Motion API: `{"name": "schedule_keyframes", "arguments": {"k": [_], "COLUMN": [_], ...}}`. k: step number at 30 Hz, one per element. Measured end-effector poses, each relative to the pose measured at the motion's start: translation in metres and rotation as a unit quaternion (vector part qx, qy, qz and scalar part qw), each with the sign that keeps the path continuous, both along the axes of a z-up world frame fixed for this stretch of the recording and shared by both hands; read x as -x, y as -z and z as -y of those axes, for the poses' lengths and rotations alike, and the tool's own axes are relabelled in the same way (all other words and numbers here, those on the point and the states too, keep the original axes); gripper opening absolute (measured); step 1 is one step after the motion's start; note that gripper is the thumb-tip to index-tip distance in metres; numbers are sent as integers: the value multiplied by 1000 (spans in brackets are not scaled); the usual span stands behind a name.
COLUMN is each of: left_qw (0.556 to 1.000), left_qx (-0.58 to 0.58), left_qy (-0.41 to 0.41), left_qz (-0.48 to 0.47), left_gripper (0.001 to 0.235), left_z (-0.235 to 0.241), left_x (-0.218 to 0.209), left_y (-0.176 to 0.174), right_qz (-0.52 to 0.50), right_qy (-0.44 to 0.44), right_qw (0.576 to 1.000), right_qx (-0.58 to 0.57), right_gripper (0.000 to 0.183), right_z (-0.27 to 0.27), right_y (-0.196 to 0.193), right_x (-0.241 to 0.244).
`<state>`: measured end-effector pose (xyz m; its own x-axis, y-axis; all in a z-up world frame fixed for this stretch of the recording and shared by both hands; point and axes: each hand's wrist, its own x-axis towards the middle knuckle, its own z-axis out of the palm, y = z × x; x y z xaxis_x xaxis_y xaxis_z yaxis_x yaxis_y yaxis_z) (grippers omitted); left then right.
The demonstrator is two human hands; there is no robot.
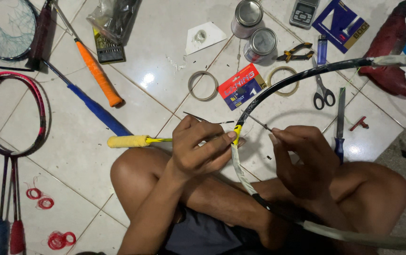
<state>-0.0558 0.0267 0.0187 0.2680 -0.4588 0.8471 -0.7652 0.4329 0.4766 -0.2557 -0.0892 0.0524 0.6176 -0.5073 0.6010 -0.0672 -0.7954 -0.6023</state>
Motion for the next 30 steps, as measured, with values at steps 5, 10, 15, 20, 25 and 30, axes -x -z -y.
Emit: {"name": "schedule_keyframes", "arguments": {"k": [5, 10, 15, 20, 25, 30], "left_qw": [1000, 1000, 1000, 1000, 1000, 1000], "left_qx": [-9, -1, -5, -15, -17, -23], "left_qy": [2, -12, -10, -2, 8, 10], "left_qz": [3, -1, 0, 5, 10, 3], "left_gripper": [15, 7, 8, 7, 7, 8], "left_z": [-1, -1, -2, -3, -4, -5], "left_x": [1, 4, 5, 5, 5, 4], "left_y": [-2, -1, -2, -6, -3, -5], "right_qz": [-31, -30, -58, -56, -74, -37], "right_qy": [10, 22, 10, 24, 30, 23], "right_qw": [999, 999, 998, 996, 994, 999], "right_qx": [12, 38, 30, 64, 78, 4], "right_gripper": [22, 21, 19, 15, 14, 17], "right_z": [-6, -3, -1, 4, 2, -9], "right_y": [1, -9, -8, -6, -5, -3], "right_x": [4, 3, 10, 11, 13, 15]}}
